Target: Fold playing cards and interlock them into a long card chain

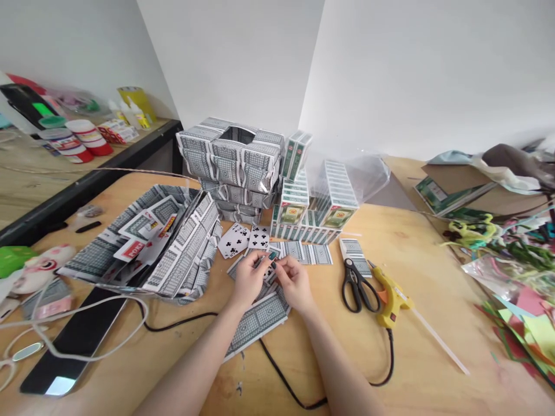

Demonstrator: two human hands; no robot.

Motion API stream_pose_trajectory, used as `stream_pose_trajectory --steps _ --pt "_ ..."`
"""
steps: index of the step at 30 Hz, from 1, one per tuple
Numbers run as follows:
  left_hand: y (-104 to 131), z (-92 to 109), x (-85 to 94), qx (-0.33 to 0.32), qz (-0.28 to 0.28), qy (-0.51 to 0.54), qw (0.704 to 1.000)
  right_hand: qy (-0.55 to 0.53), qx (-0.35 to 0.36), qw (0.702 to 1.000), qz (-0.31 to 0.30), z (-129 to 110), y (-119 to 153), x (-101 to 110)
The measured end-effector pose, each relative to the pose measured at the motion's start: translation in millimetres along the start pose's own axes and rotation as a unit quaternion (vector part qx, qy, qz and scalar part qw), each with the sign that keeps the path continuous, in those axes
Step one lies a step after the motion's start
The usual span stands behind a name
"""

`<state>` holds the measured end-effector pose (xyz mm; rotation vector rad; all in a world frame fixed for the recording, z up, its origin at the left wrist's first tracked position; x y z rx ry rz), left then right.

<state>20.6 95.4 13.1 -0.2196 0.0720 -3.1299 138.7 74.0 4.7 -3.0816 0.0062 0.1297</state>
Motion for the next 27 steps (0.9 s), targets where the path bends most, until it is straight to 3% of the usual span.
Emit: stream_pose_trajectory --steps 9,15,20,27 --pt "2.6 -16.4 -5.6 0.069 0.016 0.166 0.984 0.036 0.029 0.999 0.001 -7.3 -2.7 0.8" --pt "5.4 6.5 0.6 -0.007 0.034 0.005 0.999 -0.018 -0.025 1.0 0.001 3.9 -4.2 1.1" --pt "9.8 17.8 -1.7 -0.064 0.03 -0.117 0.991 -0.034 -0.027 0.999 0.001 2.5 -4.0 2.9" --pt "10.3 14.9 -2.6 -0.068 0.016 -0.145 0.987 -0.033 -0.07 0.997 0.004 11.6 -0.1 6.7"
Point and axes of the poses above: each hand's wrist, its own y-axis away from the middle knuckle, its own x-axis out of the back of the hand, z = x × y, the point moved 10 cm from there along -y, towards the middle knuckle, and after that the axes turned 1 degree about -y, right-handed, at the moved point
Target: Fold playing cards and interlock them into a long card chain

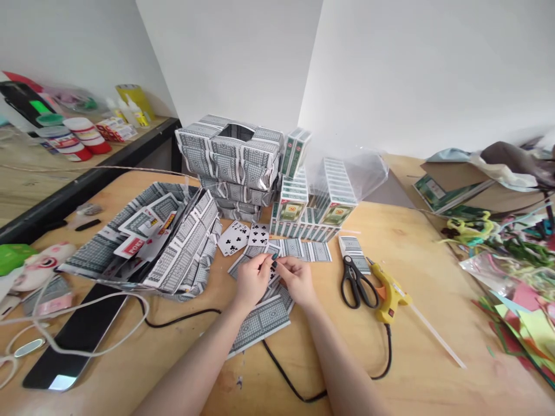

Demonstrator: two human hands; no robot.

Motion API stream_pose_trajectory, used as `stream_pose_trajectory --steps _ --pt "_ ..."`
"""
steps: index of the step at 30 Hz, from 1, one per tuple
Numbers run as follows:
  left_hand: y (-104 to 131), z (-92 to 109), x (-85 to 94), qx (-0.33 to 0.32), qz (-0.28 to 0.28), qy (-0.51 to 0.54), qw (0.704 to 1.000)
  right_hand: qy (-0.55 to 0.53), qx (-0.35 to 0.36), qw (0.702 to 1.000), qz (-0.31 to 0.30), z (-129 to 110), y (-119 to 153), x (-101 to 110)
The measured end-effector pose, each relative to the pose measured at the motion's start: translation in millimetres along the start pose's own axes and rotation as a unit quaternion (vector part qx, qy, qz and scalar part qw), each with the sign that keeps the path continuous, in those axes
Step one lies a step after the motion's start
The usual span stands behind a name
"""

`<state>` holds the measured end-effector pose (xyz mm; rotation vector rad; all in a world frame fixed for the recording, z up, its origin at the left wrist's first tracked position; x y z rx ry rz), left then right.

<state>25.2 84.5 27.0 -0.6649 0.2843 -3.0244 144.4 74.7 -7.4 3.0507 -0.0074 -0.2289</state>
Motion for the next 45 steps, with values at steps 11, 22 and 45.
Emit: stream_pose_trajectory --steps 11,22,45 --pt "-12.4 -17.2 -15.1 0.092 -0.078 0.209 0.97 -0.057 -0.005 0.997 -0.055 -3.9 -2.3 -10.2" --pt "-5.2 10.2 -5.4 -0.061 -0.037 -0.079 0.994 -0.004 -0.012 1.0 0.021 4.4 -2.5 -0.7" --pt "-10.4 -2.7 0.8 -0.021 -0.022 -0.063 0.998 -0.116 -0.072 0.99 -0.035 21.6 -3.1 -12.0"
Point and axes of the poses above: each hand's wrist, its own y-axis away from the middle knuckle, its own x-axis out of the back of the hand, z = x × y, the point moved 10 cm from there along -y, towards the middle knuckle, and after that the axes turned 1 degree about -y, right-handed, at the moved point
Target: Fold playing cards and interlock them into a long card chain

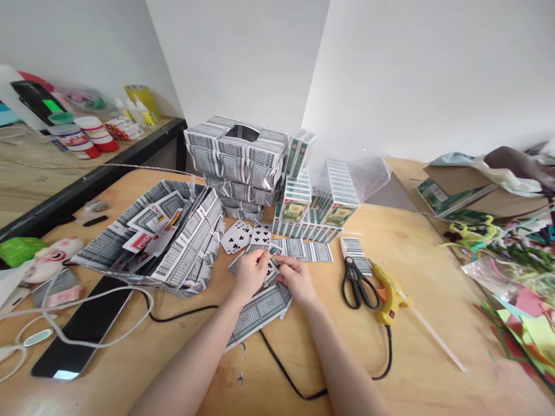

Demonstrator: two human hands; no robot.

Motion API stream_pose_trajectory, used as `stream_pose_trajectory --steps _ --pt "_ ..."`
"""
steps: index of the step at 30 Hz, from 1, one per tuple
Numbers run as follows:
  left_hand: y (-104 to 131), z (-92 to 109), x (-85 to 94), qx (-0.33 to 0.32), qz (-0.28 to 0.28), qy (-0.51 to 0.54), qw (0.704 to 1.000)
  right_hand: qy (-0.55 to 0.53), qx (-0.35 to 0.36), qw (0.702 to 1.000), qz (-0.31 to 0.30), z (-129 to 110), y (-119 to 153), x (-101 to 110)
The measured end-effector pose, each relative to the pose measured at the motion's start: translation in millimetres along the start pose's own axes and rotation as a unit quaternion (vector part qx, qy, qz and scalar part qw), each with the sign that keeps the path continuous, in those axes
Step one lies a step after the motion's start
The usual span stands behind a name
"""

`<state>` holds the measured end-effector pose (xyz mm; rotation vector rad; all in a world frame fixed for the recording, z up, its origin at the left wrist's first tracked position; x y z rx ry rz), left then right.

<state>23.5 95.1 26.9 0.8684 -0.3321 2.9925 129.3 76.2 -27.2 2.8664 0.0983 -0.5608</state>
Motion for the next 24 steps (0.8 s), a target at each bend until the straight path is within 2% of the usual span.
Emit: stream_pose_trajectory --steps 5,9,14,19,21,24 --pt "-1.1 -3.5 5.3 0.016 0.014 0.021 1.0 -0.02 -0.009 0.999 -0.042 -0.1 2.2 -10.2" --pt "-0.6 -4.2 7.2 0.027 0.025 0.026 0.999 -0.053 -0.019 0.997 -0.046 -0.6 2.4 -12.0" --pt "1.3 -2.1 11.0 0.026 0.054 0.048 0.997 -0.011 0.004 1.0 0.015 -6.0 0.2 -2.0" --pt "2.2 7.3 9.3 -0.017 0.05 0.006 0.999 0.051 0.052 0.995 0.072 -15.7 -0.7 12.7" --pt "2.3 8.4 6.6 -0.027 0.04 -0.005 0.999 0.063 0.058 0.994 0.068 -17.3 -0.5 13.4" --pt "1.6 1.9 6.3 -0.008 0.044 -0.007 0.999 0.068 0.056 0.995 0.044 -18.5 0.2 7.6"
Point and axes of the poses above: each hand's wrist, its own y-axis away from the middle knuckle, its own x-axis out of the back of the hand, z = x × y, the point moved 10 cm from there along -y, towards the middle knuckle, and after that the axes turned 1 degree about -y, right-handed, at the moved point
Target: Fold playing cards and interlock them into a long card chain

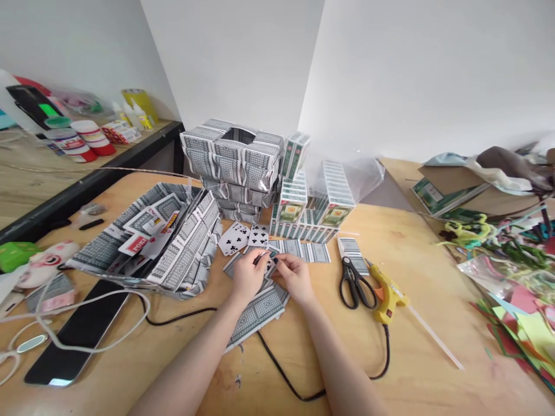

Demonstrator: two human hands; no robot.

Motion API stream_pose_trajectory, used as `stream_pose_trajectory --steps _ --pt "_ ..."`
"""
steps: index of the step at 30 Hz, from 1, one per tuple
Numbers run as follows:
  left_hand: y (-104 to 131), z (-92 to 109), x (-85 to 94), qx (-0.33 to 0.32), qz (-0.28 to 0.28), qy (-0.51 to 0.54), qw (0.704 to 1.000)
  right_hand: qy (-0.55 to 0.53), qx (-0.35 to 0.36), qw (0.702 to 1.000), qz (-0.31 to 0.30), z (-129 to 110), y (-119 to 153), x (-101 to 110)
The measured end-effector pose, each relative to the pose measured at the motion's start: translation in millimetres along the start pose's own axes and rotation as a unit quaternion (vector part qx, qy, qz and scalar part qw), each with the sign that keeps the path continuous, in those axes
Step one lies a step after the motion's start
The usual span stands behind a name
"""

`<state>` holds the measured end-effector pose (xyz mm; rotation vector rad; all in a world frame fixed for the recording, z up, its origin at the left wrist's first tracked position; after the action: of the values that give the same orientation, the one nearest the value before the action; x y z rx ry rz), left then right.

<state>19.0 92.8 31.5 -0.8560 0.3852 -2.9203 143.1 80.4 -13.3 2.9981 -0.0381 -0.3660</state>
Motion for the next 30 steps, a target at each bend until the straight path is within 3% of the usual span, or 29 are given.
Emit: stream_pose_trajectory --steps 5,9,16,21,24,30 --pt "-0.9 -15.0 3.6 0.065 0.024 0.041 0.997 0.001 -0.001 1.0 -0.011 -3.4 1.4 -6.7" --pt "-0.7 -15.0 5.3 0.076 0.031 0.081 0.993 -0.022 -0.007 0.999 -0.026 -0.5 0.7 -11.0" --pt "0.7 -10.0 2.6 0.068 0.03 0.092 0.993 -0.014 -0.004 1.0 0.022 6.6 -2.0 -4.9" --pt "0.3 -6.0 -7.3 0.052 -0.012 0.127 0.991 -0.045 -0.013 0.996 0.073 7.7 -3.6 11.9" --pt "0.4 0.2 -10.2 0.022 -0.029 0.078 0.996 -0.053 -0.018 0.995 0.088 7.7 -3.5 17.5" --pt "2.0 6.5 -0.4 -0.013 0.012 -0.012 1.0 -0.012 -0.023 0.997 0.07 8.7 -2.4 10.3"
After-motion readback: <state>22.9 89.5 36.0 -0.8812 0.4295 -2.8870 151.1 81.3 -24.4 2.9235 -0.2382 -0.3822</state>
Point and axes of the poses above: each hand's wrist, its own y-axis away from the middle knuckle, its own x-axis out of the back of the hand, z = x × y, the point moved 10 cm from there along -y, towards the middle knuckle, and after that the axes turned 1 degree about -y, right-handed, at the moved point
